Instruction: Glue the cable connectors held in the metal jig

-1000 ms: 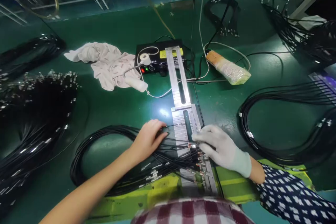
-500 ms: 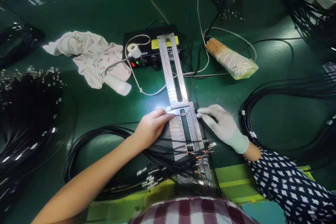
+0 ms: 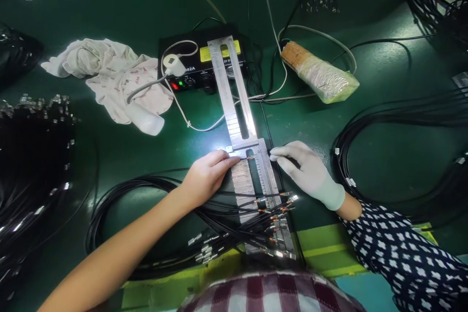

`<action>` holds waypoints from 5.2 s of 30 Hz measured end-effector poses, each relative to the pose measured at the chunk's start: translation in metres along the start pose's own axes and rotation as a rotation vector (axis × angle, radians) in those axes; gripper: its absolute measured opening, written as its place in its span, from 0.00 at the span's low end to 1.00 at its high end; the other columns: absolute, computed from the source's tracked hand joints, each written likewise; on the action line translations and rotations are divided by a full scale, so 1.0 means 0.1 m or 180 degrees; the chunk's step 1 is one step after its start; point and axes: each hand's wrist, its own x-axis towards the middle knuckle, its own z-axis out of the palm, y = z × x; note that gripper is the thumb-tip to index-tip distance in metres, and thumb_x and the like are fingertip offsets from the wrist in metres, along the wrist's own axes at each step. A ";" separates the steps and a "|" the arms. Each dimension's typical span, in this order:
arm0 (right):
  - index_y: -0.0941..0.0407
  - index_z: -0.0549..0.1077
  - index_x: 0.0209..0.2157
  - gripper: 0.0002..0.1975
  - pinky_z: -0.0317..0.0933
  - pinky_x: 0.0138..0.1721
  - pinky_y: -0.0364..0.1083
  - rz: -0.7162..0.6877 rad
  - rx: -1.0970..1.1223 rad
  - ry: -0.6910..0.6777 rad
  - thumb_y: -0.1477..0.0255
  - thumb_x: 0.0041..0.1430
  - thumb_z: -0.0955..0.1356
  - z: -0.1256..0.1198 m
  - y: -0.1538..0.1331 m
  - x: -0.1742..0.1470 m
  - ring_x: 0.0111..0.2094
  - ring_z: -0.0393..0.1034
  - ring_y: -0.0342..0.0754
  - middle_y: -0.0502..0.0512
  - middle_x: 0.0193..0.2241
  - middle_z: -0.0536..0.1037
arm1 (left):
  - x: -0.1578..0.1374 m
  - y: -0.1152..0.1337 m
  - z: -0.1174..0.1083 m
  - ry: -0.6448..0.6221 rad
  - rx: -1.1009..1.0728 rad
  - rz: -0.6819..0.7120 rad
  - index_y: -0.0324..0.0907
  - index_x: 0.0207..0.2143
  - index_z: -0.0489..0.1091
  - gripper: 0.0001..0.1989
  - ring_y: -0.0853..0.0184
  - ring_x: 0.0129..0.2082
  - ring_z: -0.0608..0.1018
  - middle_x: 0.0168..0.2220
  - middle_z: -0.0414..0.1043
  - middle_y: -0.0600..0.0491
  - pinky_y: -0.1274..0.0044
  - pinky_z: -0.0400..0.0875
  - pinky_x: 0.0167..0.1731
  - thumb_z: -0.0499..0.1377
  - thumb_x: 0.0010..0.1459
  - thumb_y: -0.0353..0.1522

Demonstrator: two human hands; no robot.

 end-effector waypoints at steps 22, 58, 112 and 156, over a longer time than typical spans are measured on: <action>0.48 0.77 0.46 0.11 0.66 0.47 0.53 -0.0007 -0.0148 0.0038 0.65 0.68 0.65 0.02 -0.01 0.02 0.43 0.70 0.53 0.52 0.38 0.78 | -0.27 0.02 0.11 -0.0257 0.0262 -0.0606 0.50 0.59 0.68 0.20 0.64 0.33 0.66 0.32 0.69 0.51 0.71 0.55 0.34 0.47 0.69 0.30; 0.50 0.78 0.46 0.10 0.63 0.47 0.51 -0.0162 -0.0177 -0.0028 0.68 0.68 0.65 0.03 0.02 0.01 0.45 0.70 0.52 0.53 0.39 0.78 | -0.43 0.11 -0.17 0.0136 -0.0146 -0.1786 0.43 0.39 0.69 0.14 0.68 0.29 0.76 0.32 0.76 0.54 0.77 0.65 0.32 0.49 0.68 0.40; 0.53 0.70 0.57 0.17 0.51 0.62 0.60 -0.1273 -0.1144 -0.0642 0.69 0.69 0.63 0.02 -0.39 0.09 0.59 0.60 0.58 0.56 0.59 0.70 | -0.23 0.07 -0.11 -0.1147 0.0632 -0.1404 0.44 0.38 0.69 0.16 0.65 0.27 0.71 0.30 0.74 0.51 0.75 0.54 0.27 0.44 0.69 0.38; 0.58 0.73 0.47 0.11 0.55 0.50 0.55 -0.1420 -0.2000 -0.0574 0.69 0.66 0.66 0.43 -0.62 0.09 0.49 0.64 0.57 0.60 0.48 0.74 | -0.68 0.01 -0.60 -0.0596 0.0595 -0.0996 0.44 0.49 0.71 0.16 0.62 0.42 0.73 0.42 0.74 0.47 0.69 0.65 0.44 0.46 0.69 0.33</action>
